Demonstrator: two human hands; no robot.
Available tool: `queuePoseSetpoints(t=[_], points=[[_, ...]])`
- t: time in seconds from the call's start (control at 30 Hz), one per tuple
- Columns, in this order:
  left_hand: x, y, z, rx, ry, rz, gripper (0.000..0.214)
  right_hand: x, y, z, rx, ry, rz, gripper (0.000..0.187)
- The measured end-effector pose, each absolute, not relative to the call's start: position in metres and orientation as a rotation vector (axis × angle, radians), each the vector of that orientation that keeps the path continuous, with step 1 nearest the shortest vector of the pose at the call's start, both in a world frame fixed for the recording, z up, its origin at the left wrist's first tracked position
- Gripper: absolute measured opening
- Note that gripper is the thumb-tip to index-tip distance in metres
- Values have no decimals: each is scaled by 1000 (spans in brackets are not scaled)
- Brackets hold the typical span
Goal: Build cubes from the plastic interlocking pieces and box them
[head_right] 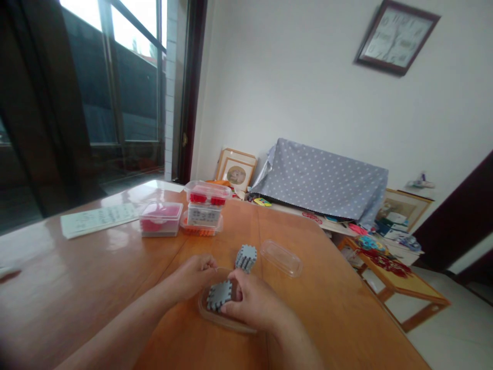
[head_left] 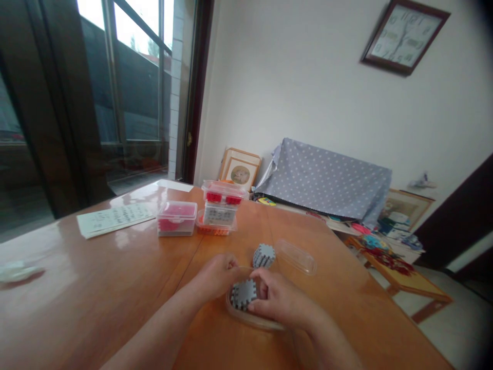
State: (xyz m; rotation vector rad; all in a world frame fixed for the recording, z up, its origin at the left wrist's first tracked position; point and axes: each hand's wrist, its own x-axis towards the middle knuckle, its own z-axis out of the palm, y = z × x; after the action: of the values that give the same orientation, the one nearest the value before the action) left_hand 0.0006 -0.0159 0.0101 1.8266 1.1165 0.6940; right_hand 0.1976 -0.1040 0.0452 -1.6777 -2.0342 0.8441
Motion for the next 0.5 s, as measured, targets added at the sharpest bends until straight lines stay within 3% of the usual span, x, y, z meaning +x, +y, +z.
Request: queuePoseSetpoints(t=[0.33,0.5], points=[[1,-12,1,1847,1144,716,44,195,-102,42,-1803,-2082,736,56],[1,-10,-2,1843,1127,726,50,195,-101,39,-1776,-2109,707,47]])
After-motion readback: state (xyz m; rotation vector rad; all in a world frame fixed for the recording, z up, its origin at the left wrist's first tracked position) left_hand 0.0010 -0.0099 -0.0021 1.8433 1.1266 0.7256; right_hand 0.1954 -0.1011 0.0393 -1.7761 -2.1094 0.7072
